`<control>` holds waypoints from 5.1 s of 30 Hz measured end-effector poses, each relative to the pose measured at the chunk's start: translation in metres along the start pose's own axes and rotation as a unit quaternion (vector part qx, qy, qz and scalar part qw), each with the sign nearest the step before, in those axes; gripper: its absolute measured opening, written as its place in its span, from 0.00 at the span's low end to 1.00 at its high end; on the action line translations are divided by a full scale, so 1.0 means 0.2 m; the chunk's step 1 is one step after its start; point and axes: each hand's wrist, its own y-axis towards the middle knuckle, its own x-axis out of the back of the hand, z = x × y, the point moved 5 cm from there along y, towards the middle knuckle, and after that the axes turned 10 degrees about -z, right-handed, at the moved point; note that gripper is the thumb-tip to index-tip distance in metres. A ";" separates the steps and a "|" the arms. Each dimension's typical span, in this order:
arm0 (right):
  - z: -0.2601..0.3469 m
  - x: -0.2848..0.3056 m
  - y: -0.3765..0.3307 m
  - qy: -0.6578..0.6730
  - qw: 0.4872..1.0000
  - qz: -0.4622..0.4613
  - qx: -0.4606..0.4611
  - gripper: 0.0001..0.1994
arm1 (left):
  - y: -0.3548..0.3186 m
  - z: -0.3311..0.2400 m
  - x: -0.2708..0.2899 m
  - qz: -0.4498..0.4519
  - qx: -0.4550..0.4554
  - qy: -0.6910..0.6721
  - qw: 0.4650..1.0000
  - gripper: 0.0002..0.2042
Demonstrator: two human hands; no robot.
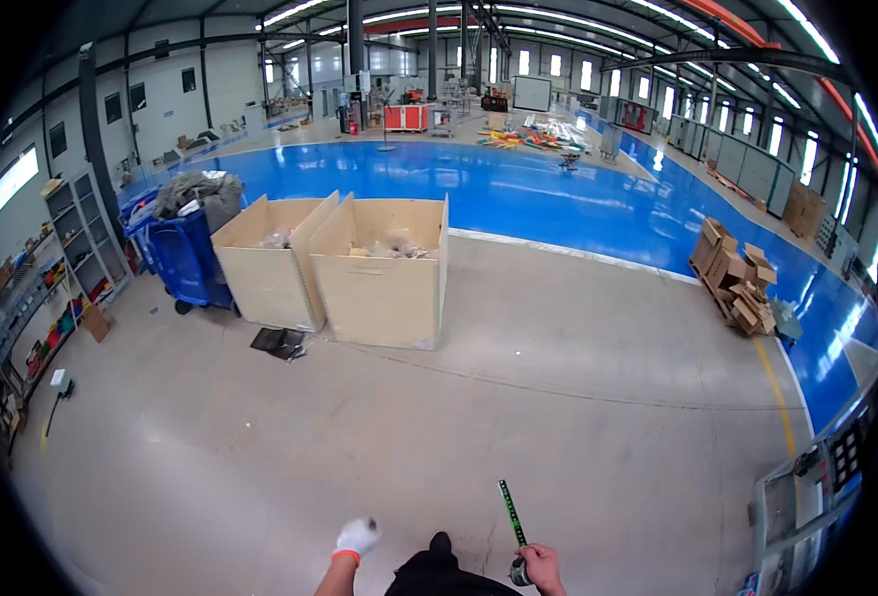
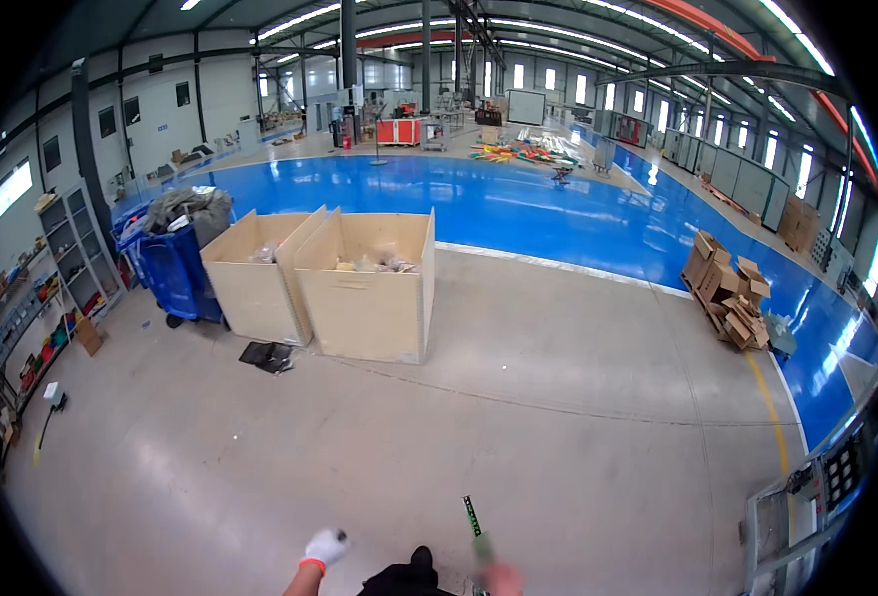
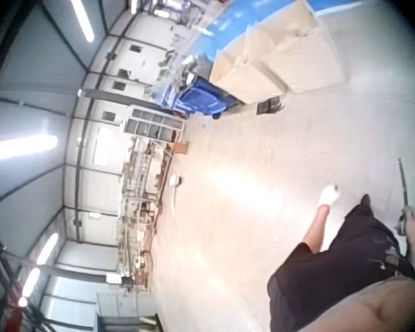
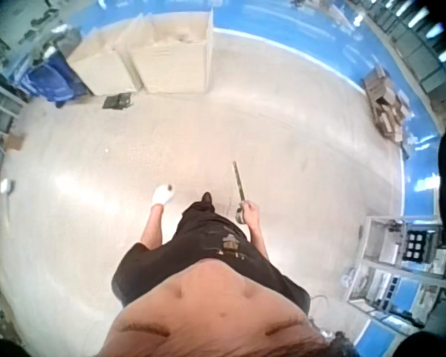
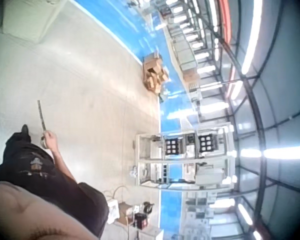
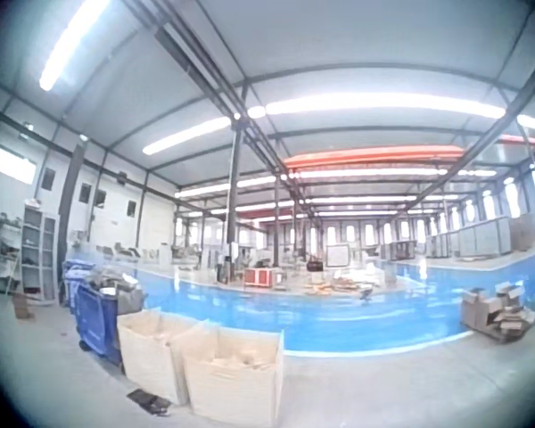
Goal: The person walks through a workshop carrying a tape measure, then measures a metal rack structure. They move to a metal sheet on a table, place a metal bracket on it, and mark the sheet with a marker.
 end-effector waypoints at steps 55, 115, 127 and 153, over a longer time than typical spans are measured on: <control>3.10 -0.34 10.32 -0.243 0.967 0.053 -0.051 0.18 | 8.54 -5.22 0.17 0.083 0.121 -0.120 0.982 0.24; 6.08 -4.68 19.98 -0.478 0.830 0.094 -0.272 0.25 | 19.89 -7.61 3.48 -0.108 0.157 -0.160 0.969 0.22; 7.29 -5.65 22.25 -0.480 0.833 0.137 -0.241 0.24 | 21.12 -8.12 3.20 0.150 0.185 -0.170 0.956 0.21; 8.93 -7.42 25.96 -0.490 0.819 0.221 -0.201 0.26 | 26.60 -9.18 4.88 0.024 0.184 -0.139 0.973 0.30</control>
